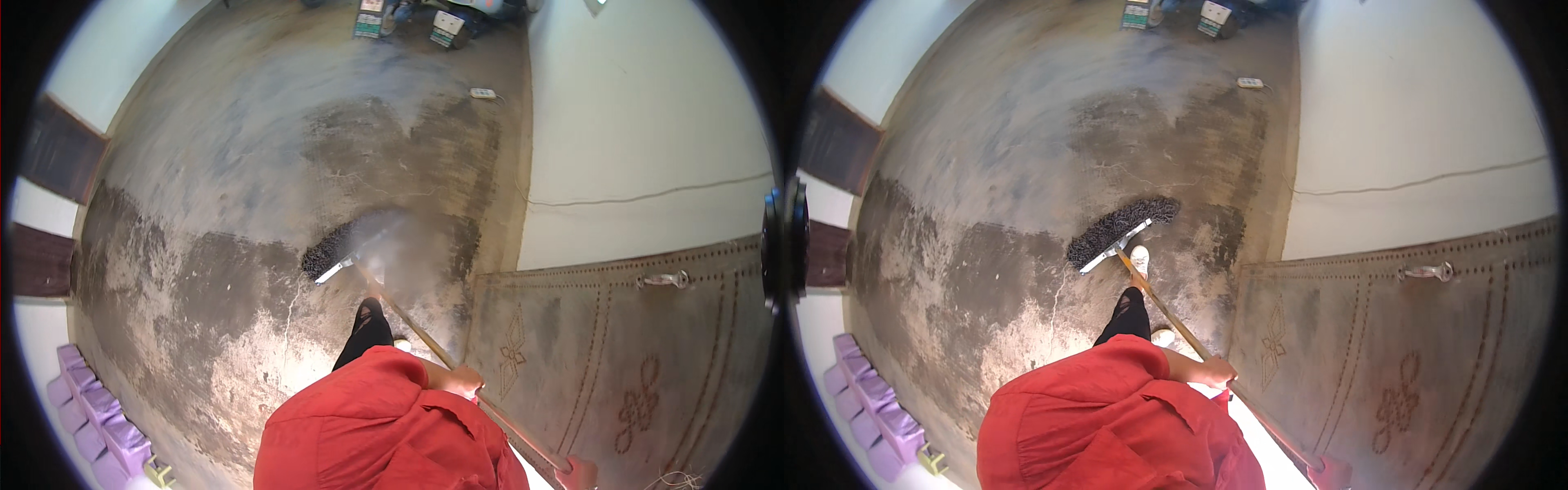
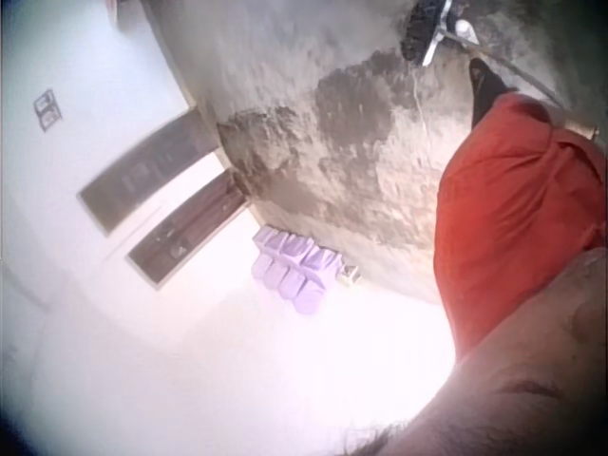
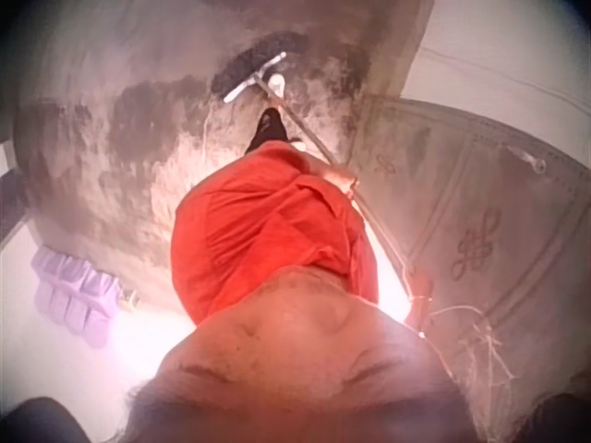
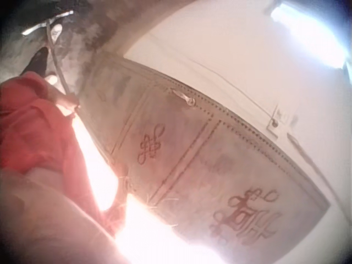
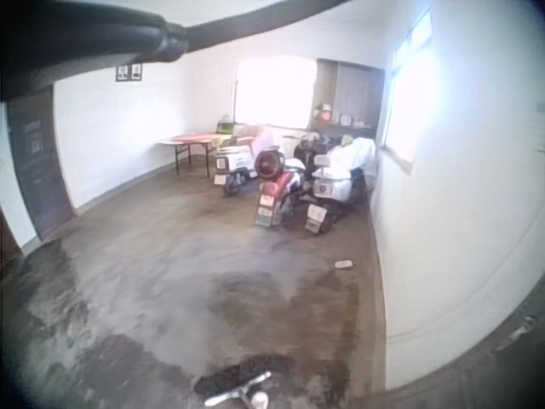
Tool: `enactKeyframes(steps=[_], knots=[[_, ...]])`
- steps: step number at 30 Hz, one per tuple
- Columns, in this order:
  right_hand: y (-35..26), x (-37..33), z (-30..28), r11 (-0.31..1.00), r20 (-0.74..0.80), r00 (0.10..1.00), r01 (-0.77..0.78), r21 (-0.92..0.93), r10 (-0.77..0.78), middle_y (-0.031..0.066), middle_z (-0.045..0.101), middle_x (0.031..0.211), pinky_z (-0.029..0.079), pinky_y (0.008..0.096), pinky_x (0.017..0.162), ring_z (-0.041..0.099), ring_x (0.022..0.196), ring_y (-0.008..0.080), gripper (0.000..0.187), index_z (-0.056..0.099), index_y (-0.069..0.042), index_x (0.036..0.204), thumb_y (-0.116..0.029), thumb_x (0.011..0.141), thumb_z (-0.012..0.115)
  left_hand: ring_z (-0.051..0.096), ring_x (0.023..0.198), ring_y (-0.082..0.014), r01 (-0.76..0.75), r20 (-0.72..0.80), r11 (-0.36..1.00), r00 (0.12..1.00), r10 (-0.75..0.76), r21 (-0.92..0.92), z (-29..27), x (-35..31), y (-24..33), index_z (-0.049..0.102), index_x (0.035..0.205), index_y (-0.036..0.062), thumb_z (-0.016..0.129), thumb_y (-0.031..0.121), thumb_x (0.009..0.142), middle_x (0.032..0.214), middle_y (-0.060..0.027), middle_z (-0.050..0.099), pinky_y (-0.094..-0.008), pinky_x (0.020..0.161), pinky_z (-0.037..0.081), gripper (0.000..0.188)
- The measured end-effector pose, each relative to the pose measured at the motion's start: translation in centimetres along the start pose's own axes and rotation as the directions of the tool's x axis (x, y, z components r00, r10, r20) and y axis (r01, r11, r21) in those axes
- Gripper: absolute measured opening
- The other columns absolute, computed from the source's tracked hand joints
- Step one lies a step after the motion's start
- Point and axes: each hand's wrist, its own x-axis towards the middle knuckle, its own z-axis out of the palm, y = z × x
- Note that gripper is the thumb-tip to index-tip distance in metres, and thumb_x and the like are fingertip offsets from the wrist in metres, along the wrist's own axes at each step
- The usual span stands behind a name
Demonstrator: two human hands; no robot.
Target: The person sweeps the concrete floor using a large dust mop, pushing it across different areas of the room and out through the open doorway.
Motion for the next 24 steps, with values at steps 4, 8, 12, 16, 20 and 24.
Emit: enactKeyframes(steps=[4, 8, 12, 16, 20, 24], knots=[[-2.1, 5.1, -4.4, 0.993, -0.029, 0.994, 0.107, 0.042, -0.106, 0.0176, 0.062, 0.082, 0.047, 0.0400, 0.067, 0.060, 0.076, 0.0323, 0.033, 0.063, -0.005, 0.092, -0.033, 0.075, 0.058, 0.060, 0.081, -0.0278, 0.081, -0.092, 0.996, 0.993, -0.077, 0.045, -3.8, -0.6, -3.9, 0.063, 0.090, 0.0154, 0.067, 0.038, 0.062, 0.081, -0.0080, 0.063, -0.0419, 0.073, 0.043, 0.036], [-8.3, 11.4, -8.5, 0.946, -0.289, 0.917, 0.312, 0.085, -0.276, 0.0092, 0.060, 0.064, 0.046, 0.0416, 0.055, 0.059, 0.061, 0.0320, 0.023, 0.062, -0.016, 0.084, -0.031, 0.066, 0.064, 0.060, 0.079, -0.0279, 0.259, -0.285, 0.965, 0.929, -0.235, 0.046, -7.0, -3.7, -11.2, 0.064, 0.086, 0.0169, 0.067, 0.037, 0.060, 0.078, -0.0081, 0.063, -0.0423, 0.072, 0.043, 0.033], [-16.9, 16.9, -13.7, 0.900, -0.323, 0.861, 0.432, 0.055, -0.393, 0.0088, 0.060, 0.064, 0.046, 0.0413, 0.054, 0.059, 0.060, 0.0305, 0.025, 0.062, -0.016, 0.081, -0.034, 0.065, 0.066, 0.060, 0.079, -0.0278, 0.441, -0.391, 0.894, 0.837, -0.382, 0.071, -12.4, -9.5, -19.0, 0.064, 0.082, 0.0157, 0.066, 0.033, 0.060, 0.077, -0.0074, 0.063, -0.0418, 0.071, 0.044, 0.028], [-28.0, 22.0, -20.1, 0.803, -0.396, 0.732, 0.596, -0.023, -0.555, 0.0095, 0.061, 0.065, 0.046, 0.0416, 0.053, 0.060, 0.061, 0.0296, 0.029, 0.061, -0.018, 0.085, -0.040, 0.067, 0.065, 0.057, 0.088, -0.0252, 0.613, -0.452, 0.785, 0.728, -0.516, 0.092, -19.4, -17.9, -25.2, 0.063, 0.083, 0.0158, 0.064, 0.025, 0.064, 0.084, -0.0058, 0.062, -0.0414, 0.073, 0.044, 0.022], [-38.8, 25.5, -25.5, 0.736, -0.405, 0.645, 0.666, -0.117, -0.648, 0.0104, 0.061, 0.067, 0.046, 0.0420, 0.055, 0.060, 0.063, 0.0299, 0.032, 0.061, -0.019, 0.089, -0.043, 0.069, 0.063, 0.052, 0.095, -0.0241, 0.723, -0.537, 0.691, 0.587, -0.606, 0.010, -24.8, -25.0, -28.4, 0.060, 0.088, 0.0138, 0.063, 0.018, 0.065, 0.096, -0.0066, 0.058, -0.0401, 0.075, 0.045, 0.024], [-48.2, 26.5, -31.5, 0.653, -0.399, 0.582, 0.755, -0.059, -0.709, 0.0126, 0.062, 0.071, 0.048, 0.0418, 0.059, 0.061, 0.067, 0.0305, 0.034, 0.061, -0.017, 0.090, -0.043, 0.069, 0.063, 0.050, 0.096, -0.0263, 0.724, -0.678, 0.673, 0.419, -0.604, -0.152, -27.6, -30.1, -30.0, 0.055, 0.094, 0.0126, 0.064, 0.022, 0.065, 0.094, -0.0065, 0.055, -0.0404, 0.075, 0.044, 0.032]])
